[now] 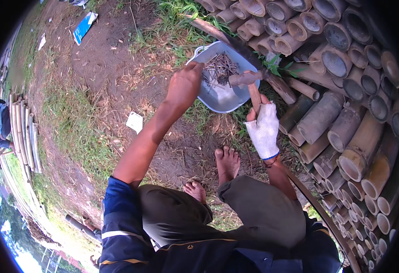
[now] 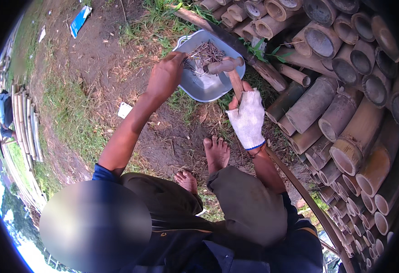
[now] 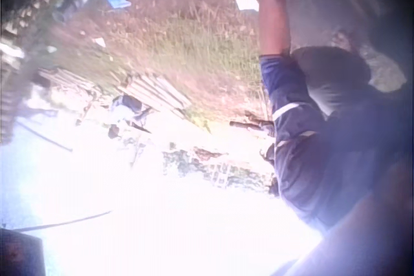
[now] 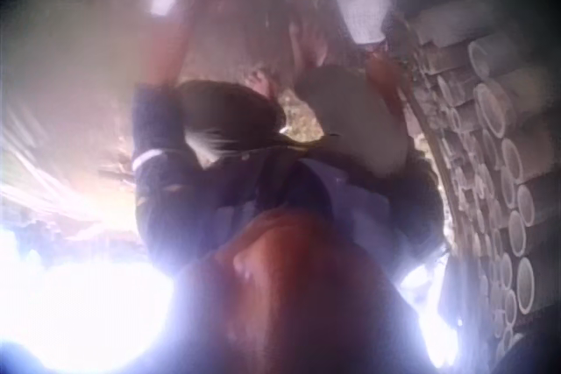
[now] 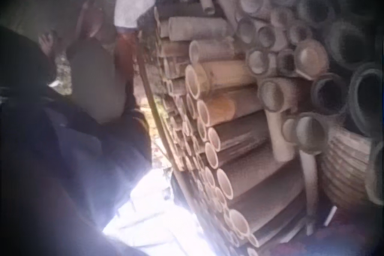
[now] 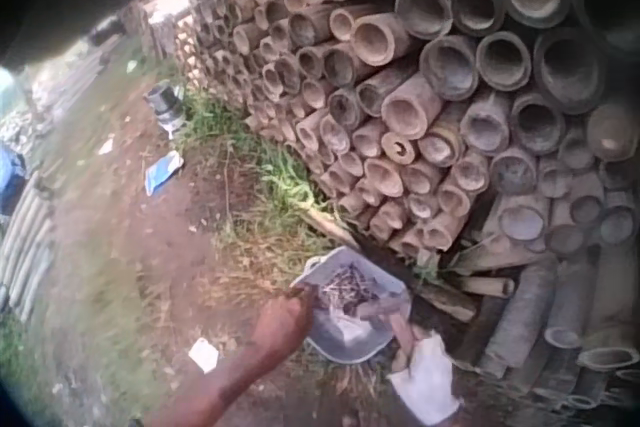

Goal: The person assembles a bamboo structure by placing bamboo poles onto a frame, securing them with nails and a hammer, and adjusting the alignment. The person also retrieves nails from a bucket and uses a blue strap to organize materials.

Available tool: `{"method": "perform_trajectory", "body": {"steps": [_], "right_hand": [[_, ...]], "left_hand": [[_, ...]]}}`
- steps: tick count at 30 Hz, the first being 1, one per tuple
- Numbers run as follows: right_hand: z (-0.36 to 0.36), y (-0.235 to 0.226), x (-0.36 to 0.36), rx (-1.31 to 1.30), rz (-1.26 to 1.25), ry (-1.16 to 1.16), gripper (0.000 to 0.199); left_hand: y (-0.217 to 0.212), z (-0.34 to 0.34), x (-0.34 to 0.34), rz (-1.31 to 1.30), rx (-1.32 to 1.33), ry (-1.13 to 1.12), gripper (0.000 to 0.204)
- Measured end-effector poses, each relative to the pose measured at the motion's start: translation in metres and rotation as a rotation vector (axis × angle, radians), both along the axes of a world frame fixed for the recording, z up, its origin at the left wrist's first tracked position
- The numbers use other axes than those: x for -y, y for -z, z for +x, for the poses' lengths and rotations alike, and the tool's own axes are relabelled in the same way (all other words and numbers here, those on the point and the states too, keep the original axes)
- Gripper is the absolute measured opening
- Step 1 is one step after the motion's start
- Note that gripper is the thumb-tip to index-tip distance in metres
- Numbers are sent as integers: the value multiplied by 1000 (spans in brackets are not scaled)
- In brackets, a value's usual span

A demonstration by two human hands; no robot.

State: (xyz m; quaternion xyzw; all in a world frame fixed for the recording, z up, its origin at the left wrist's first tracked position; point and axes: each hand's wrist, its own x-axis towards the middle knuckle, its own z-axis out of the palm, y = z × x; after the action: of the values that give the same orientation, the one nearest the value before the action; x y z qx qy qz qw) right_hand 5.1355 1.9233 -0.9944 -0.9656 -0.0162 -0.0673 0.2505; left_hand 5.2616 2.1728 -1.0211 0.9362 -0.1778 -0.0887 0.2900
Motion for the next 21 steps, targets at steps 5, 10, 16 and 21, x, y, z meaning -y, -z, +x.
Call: {"method": "perform_trajectory", "body": {"steps": [5, 10, 16, 21], "right_hand": [[-89, 54, 23, -256, 290, 318, 46], [-146, 96, 51, -324, 274, 322, 45], [-137, 96, 54, -369, 272, 311, 53], [-134, 88, 50, -414, 169, 338, 49]], "left_hand": [[51, 10, 42, 229, 144, 87, 48], [34, 7, 52, 59, -196, 304, 53], [14, -58, 39, -1, -61, 452, 36], [-8, -2, 14, 109, -92, 283, 21]]}}
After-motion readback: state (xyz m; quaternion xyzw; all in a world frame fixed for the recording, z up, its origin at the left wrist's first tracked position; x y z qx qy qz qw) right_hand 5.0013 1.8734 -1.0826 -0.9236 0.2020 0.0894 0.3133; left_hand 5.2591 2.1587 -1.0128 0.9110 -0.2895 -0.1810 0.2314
